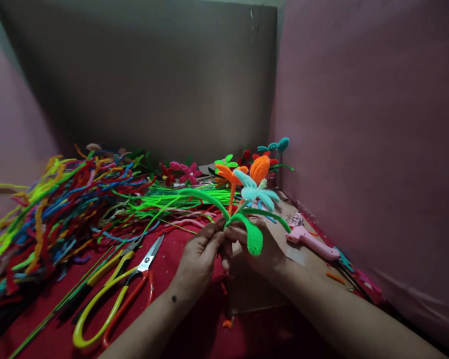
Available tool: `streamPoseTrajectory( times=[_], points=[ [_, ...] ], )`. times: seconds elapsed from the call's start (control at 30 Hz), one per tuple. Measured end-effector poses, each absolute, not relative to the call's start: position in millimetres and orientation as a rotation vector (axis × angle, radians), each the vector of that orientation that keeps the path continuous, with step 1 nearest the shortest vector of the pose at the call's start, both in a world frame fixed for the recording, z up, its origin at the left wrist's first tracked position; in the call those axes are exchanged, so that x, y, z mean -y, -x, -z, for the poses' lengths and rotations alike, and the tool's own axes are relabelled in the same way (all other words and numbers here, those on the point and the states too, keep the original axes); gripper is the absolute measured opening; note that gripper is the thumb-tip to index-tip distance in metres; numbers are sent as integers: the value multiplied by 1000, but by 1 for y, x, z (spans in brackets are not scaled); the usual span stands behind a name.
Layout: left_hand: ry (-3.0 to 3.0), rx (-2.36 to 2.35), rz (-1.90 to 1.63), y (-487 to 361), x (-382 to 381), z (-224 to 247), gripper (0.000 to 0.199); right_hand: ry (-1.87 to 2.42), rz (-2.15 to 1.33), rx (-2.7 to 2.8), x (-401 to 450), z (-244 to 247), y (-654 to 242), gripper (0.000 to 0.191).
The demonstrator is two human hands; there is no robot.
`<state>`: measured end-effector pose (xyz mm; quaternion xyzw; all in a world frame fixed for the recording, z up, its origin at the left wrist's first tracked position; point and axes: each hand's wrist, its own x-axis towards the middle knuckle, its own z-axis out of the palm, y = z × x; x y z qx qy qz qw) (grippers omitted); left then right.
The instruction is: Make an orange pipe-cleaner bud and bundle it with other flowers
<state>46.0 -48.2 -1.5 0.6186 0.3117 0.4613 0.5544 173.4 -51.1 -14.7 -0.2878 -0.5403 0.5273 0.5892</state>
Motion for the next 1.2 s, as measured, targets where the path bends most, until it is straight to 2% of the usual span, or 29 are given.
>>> streamPoseTrajectory(
  times=[0.33,0.6,0.77,0.9,1.03,1.2],
  points=[
    [-1439,-836,-1255,-47,52,-2,9,591,-1264,1089,50,23,-164,32],
    [-1206,-775,-1076,-50,52,0,24,670,-1111,1150,52,12,-168,31],
    [-1217,-700,-1073,-47,51,-3,17,719,-1111,1106,53,14,-168,18],
    [-1241,-704,-1053,-47,52,-10,17,617,-1254,1127,53,19,-167,28],
    [-1141,-648,-1029,-48,51,-7,18,600,-1325,1142,52,16,-173,19],
    [-1076,-604,-976,-47,50,-5,17,688,-1195,1240,51,6,-180,8]
  ],
)
